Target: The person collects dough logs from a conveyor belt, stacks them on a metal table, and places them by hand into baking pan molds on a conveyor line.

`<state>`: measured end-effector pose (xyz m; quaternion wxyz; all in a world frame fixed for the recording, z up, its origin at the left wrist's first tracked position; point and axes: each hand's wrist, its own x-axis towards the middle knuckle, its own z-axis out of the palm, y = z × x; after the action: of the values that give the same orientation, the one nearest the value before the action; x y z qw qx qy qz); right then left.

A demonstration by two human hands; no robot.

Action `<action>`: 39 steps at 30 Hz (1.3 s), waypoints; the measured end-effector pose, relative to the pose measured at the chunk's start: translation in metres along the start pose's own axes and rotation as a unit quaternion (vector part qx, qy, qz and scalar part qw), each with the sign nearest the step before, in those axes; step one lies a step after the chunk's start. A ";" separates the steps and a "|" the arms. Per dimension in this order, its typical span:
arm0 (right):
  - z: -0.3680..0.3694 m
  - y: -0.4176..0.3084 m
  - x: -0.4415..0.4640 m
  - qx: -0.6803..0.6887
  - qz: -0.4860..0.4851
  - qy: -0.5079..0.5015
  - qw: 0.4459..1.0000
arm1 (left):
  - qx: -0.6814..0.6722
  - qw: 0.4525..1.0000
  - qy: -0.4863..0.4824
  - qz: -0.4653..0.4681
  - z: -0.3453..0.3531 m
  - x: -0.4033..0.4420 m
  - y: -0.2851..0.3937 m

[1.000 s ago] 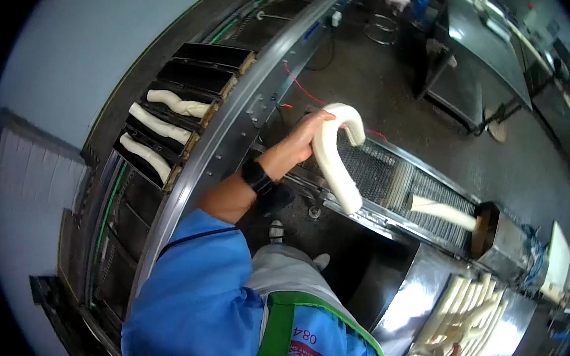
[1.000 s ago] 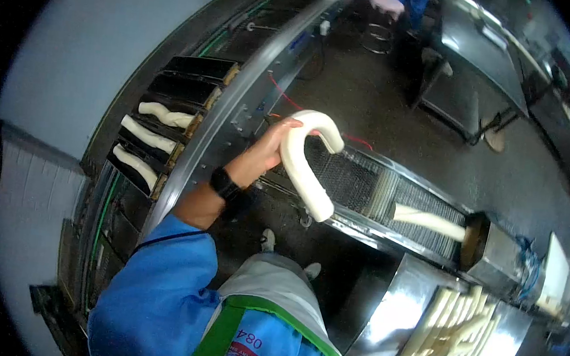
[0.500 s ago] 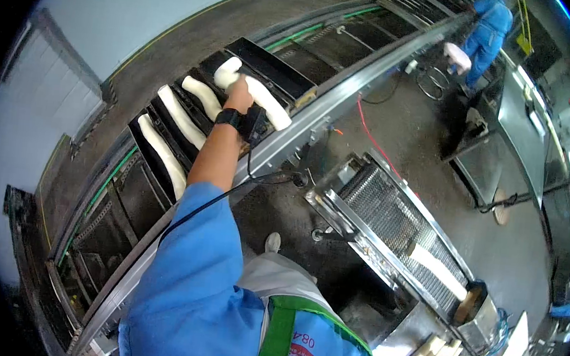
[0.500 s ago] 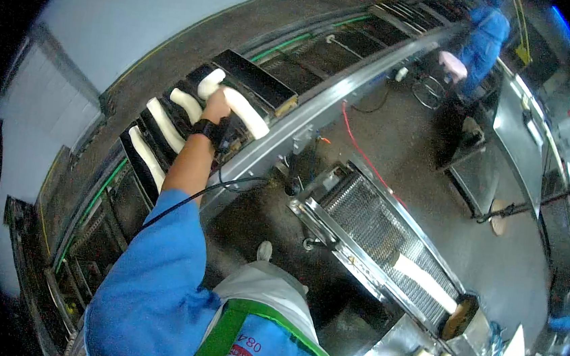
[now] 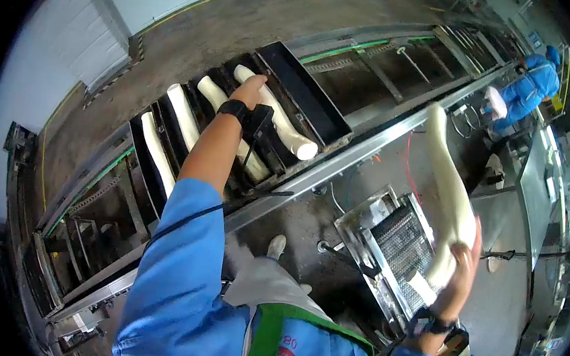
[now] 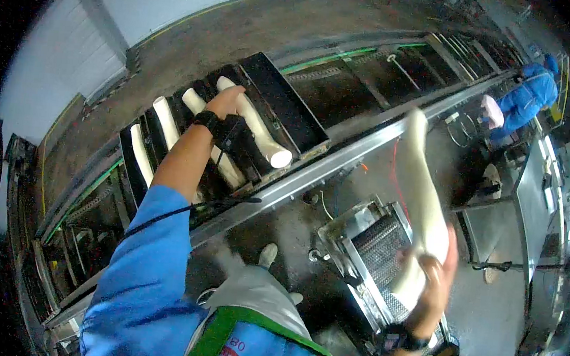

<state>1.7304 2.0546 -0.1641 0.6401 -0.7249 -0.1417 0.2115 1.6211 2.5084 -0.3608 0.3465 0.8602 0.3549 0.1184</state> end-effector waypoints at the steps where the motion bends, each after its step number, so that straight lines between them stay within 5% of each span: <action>1: 0.022 0.001 0.030 -0.012 -0.002 -0.066 0.998 | -0.024 0.999 0.000 -0.023 0.000 0.007 -0.007; 6: 0.139 0.039 0.156 -0.271 -0.146 -0.378 0.873 | -0.109 0.990 -0.068 -0.055 -0.021 0.027 -0.017; 9: 0.201 0.099 0.198 -0.403 -0.092 -0.410 0.813 | -0.086 0.991 0.009 0.107 -0.026 0.010 -0.018; 11: 0.230 0.128 0.209 -0.459 -0.106 -0.407 0.783 | -0.219 0.931 0.243 -0.161 -0.012 0.014 -0.013; 13: 0.246 0.145 0.222 -0.474 -0.144 -0.393 0.775 | -0.188 0.925 0.278 -0.179 -0.045 -0.028 -0.021; 15: 0.261 0.160 0.239 -0.452 -0.165 -0.402 0.779 | -0.224 0.900 0.286 -0.242 -0.040 -0.057 -0.111; 17: 0.276 0.155 0.237 -0.467 -0.193 -0.386 0.772 | -0.127 0.865 0.213 -0.435 -0.050 -0.086 -0.129; 19: 0.285 0.192 0.243 -0.466 -0.307 -0.386 0.735 | -0.113 0.858 0.213 -0.453 -0.054 -0.102 -0.122; 21: 0.288 0.190 0.230 -0.512 -0.286 -0.381 0.714 | -0.132 0.904 0.180 -0.364 -0.060 -0.111 -0.132; 22: 0.287 0.185 0.224 -0.557 -0.274 -0.376 0.688 | -0.210 0.886 0.211 -0.356 -0.058 -0.118 -0.136; 23: 0.280 0.174 0.211 -0.558 -0.272 -0.379 0.687 | -0.285 0.862 0.242 -0.342 -0.060 -0.127 -0.138; 26: 0.276 0.135 0.169 -0.494 -0.414 -0.301 0.703 | -0.225 0.875 0.144 -0.404 -0.090 -0.163 -0.121; 28: 0.280 0.122 0.139 -0.398 -0.374 -0.426 0.721 | -0.243 0.866 0.114 -0.423 -0.097 -0.180 -0.136; 29: 0.283 0.090 0.112 -0.481 -0.331 -0.486 0.650 | -0.243 0.865 0.115 -0.424 -0.105 -0.186 -0.132; 31: 0.296 0.100 0.089 -0.438 -0.337 -0.536 0.638 | -0.133 0.867 0.056 -0.478 -0.122 -0.193 -0.113; 33: 0.316 0.127 0.078 -0.435 -0.394 -0.515 0.625 | 0.291 0.887 0.124 -0.336 -0.110 -0.201 -0.153; 34: 0.337 0.127 0.060 -0.487 -0.341 -0.526 0.608 | 0.286 0.911 0.188 -0.229 -0.122 -0.204 -0.109; 36: 0.349 0.170 0.048 -0.230 -0.398 -0.501 0.733 | 0.234 0.950 0.177 -0.104 -0.113 -0.193 -0.084; 39: 0.349 0.153 0.029 -0.385 -0.353 -0.543 0.657 | 0.152 0.984 0.090 0.004 -0.085 -0.160 -0.029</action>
<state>1.5753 2.3504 -0.3504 0.1395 -0.5577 -0.7783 0.2524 1.4524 2.4560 -0.3117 0.1774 0.8903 0.3950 0.1411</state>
